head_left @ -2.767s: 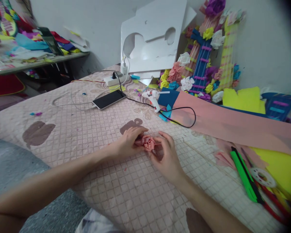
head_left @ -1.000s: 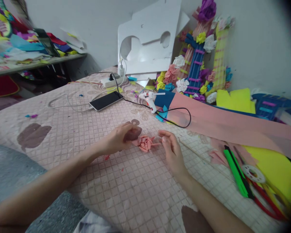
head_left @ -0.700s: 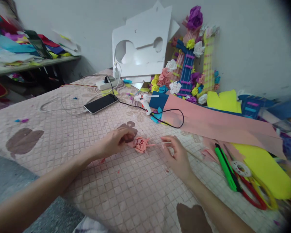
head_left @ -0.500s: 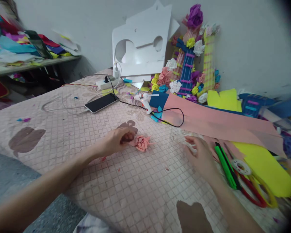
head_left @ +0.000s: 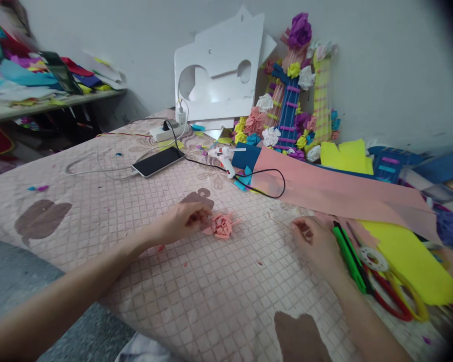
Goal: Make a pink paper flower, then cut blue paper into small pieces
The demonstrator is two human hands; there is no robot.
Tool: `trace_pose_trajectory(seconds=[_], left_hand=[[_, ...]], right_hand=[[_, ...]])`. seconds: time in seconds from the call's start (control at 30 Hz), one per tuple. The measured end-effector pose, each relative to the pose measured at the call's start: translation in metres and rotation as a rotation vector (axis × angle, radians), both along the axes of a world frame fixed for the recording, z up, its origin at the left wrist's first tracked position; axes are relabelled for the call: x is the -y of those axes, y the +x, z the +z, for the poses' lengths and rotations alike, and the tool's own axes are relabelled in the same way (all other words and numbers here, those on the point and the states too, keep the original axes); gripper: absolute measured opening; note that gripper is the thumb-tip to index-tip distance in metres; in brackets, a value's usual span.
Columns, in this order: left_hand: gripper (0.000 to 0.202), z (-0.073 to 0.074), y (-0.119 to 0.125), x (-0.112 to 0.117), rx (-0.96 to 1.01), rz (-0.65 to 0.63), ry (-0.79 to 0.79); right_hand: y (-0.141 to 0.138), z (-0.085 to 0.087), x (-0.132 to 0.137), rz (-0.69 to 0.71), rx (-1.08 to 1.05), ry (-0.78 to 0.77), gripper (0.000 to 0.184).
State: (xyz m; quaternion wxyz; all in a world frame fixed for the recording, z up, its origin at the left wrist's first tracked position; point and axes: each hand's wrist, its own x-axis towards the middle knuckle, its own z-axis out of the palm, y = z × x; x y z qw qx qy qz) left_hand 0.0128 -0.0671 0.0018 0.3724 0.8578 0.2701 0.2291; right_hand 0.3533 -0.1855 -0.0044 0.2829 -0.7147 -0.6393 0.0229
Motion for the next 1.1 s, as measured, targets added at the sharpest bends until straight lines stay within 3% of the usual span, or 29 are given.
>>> trace_pose_trajectory(seconds=[0.17, 0.33, 0.5, 0.57, 0.77, 0.93, 1.1], left_hand=[[0.018, 0.002, 0.002, 0.001, -0.007, 0.043, 0.026], [0.019, -0.001, 0.001, 0.001, -0.006, 0.005, 0.017], [0.034, 0.001, -0.001, 0.004, -0.042, -0.017, 0.028], [0.031, -0.002, -0.001, 0.005, -0.058, 0.0, 0.053], [0.021, -0.01, 0.002, 0.001, -0.028, 0.071, 0.119], [0.03, -0.009, 0.004, -0.004, 0.044, 0.215, 0.254], [0.035, -0.007, 0.0, -0.007, 0.026, 0.252, 0.202]], right_hand=[[-0.058, 0.011, 0.001, 0.181, -0.424, -0.189, 0.017], [-0.094, 0.016, -0.022, 0.316, -0.432, -0.235, 0.022], [-0.098, 0.013, -0.047, 0.343, -0.266, -0.147, 0.02], [-0.097, 0.01, -0.05, 0.352, -0.249, -0.132, 0.016], [-0.101, 0.009, -0.034, 0.35, -0.29, -0.14, 0.011], [-0.105, 0.017, -0.017, 0.47, -0.401, -0.282, 0.012], [-0.093, 0.017, -0.021, 0.371, -0.416, -0.305, 0.017]])
